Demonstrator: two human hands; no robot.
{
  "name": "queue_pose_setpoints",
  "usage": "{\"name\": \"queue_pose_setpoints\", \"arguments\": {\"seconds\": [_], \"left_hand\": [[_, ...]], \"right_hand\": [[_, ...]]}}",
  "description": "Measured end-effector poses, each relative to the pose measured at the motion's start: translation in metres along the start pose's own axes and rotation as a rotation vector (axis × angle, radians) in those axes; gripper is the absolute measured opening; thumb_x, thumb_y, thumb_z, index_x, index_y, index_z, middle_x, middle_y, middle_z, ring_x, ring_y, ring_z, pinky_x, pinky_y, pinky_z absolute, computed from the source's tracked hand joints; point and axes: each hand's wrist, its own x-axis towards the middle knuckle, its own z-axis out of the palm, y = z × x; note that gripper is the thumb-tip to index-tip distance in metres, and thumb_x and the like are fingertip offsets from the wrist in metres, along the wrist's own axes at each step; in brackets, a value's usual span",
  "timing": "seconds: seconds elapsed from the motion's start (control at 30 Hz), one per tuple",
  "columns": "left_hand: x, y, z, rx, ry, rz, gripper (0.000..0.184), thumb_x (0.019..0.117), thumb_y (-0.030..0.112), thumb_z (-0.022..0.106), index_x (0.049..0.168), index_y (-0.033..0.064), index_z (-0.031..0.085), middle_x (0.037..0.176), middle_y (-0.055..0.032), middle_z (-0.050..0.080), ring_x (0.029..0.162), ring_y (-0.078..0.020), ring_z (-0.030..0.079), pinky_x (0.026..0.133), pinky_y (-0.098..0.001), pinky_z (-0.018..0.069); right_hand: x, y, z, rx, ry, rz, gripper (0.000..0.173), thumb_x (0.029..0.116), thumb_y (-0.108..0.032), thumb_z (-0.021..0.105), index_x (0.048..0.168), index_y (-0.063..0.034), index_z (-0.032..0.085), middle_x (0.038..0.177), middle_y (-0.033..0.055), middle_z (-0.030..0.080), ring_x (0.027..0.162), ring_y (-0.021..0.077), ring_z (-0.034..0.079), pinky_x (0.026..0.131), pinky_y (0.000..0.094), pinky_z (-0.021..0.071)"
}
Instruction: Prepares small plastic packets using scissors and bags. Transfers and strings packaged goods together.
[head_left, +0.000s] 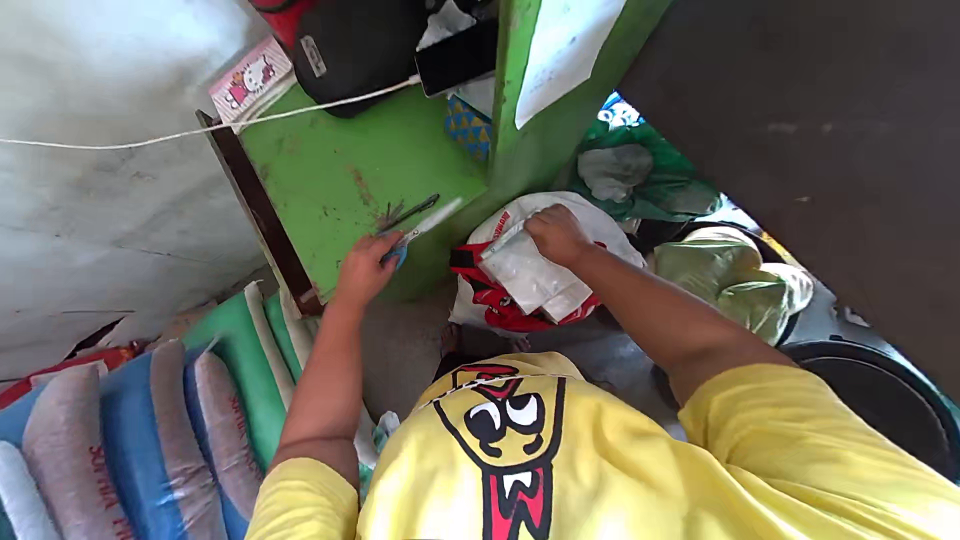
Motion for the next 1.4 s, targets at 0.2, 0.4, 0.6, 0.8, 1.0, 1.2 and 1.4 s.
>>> {"name": "queue_pose_setpoints", "arguments": {"seconds": [0.2,0.4,0.6,0.8,1.0,1.2,1.4], "left_hand": [[0.035,-0.07,-0.062,0.039,-0.42,0.008,0.034,0.0939,0.003,0.069,0.127,0.0104,0.073,0.118,-0.0203,0.073,0.112,-0.0391,0.069,0.1,-0.0605,0.0512],[0.073,-0.114,-0.073,0.129,-0.283,-0.169,0.036,0.0986,0.01,0.063,0.134,0.01,0.069,0.127,-0.0231,0.068,0.121,-0.0429,0.063,0.105,-0.0638,0.046],[0.063,-0.121,-0.089,0.081,-0.047,-0.182,0.037,0.0996,0.012,0.062,0.136,0.0097,0.066,0.126,-0.0226,0.068,0.117,-0.0414,0.066,0.102,-0.0609,0.0493],[-0.012,-0.145,-0.117,0.071,0.181,-0.317,0.038,0.1003,0.015,0.062,0.137,0.0088,0.065,0.129,-0.0219,0.068,0.121,-0.0398,0.064,0.103,-0.061,0.0482],[-0.064,-0.131,-0.112,-0.375,0.224,-0.397,0.059,0.0963,0.013,0.069,0.15,0.002,0.046,0.119,-0.0165,0.067,0.095,-0.0155,0.07,0.085,-0.0331,0.0591],[-0.075,-0.07,-0.074,-0.598,-0.145,-0.218,0.05,0.0982,0.016,0.062,0.142,-0.0058,0.05,0.104,-0.0106,0.073,0.088,-0.0123,0.072,0.081,-0.0316,0.0615],[-0.062,-0.026,-0.022,-0.673,-0.448,-0.106,0.045,0.0964,0.013,0.064,0.139,-0.0002,0.056,0.105,-0.0095,0.074,0.091,-0.0156,0.074,0.082,-0.0339,0.063]], "right_hand": [[-0.043,-0.063,-0.059,-0.065,0.291,-0.09,0.016,0.0912,0.004,0.05,0.087,0.0074,0.064,0.079,0.0264,0.067,0.078,0.0463,0.069,0.084,0.0618,0.0529],[-0.023,-0.141,-0.098,-0.167,0.567,0.072,0.026,0.1009,-0.006,0.042,0.094,0.004,0.065,0.084,0.0249,0.069,0.081,0.0415,0.069,0.078,0.0536,0.0539],[0.07,-0.196,-0.095,0.255,0.64,0.464,0.03,0.1085,-0.011,0.041,0.105,0.0096,0.063,0.091,0.0205,0.066,0.083,0.0244,0.066,0.078,0.0397,0.055],[0.168,-0.197,-0.032,0.821,0.489,1.047,0.044,0.1078,-0.029,0.049,0.145,-0.0036,0.049,0.142,0.0289,0.051,0.128,0.0399,0.054,0.102,0.0556,0.0495],[0.115,-0.21,0.019,0.456,0.376,0.902,0.077,0.0882,-0.034,0.075,0.155,-0.0128,0.042,0.164,0.0254,0.026,0.15,0.0495,0.024,0.113,0.07,0.0293],[-0.007,-0.116,0.074,0.167,-0.11,1.151,0.125,0.07,-0.05,0.091,0.164,-0.0062,0.021,0.169,0.0296,-0.001,0.155,0.0527,-0.004,0.117,0.079,0.0065],[-0.037,-0.098,0.085,0.015,-0.418,1.001,0.11,0.0799,-0.007,0.081,0.164,0.001,0.01,0.166,0.0374,-0.006,0.15,0.063,0.006,0.12,0.0707,0.0209]]}}
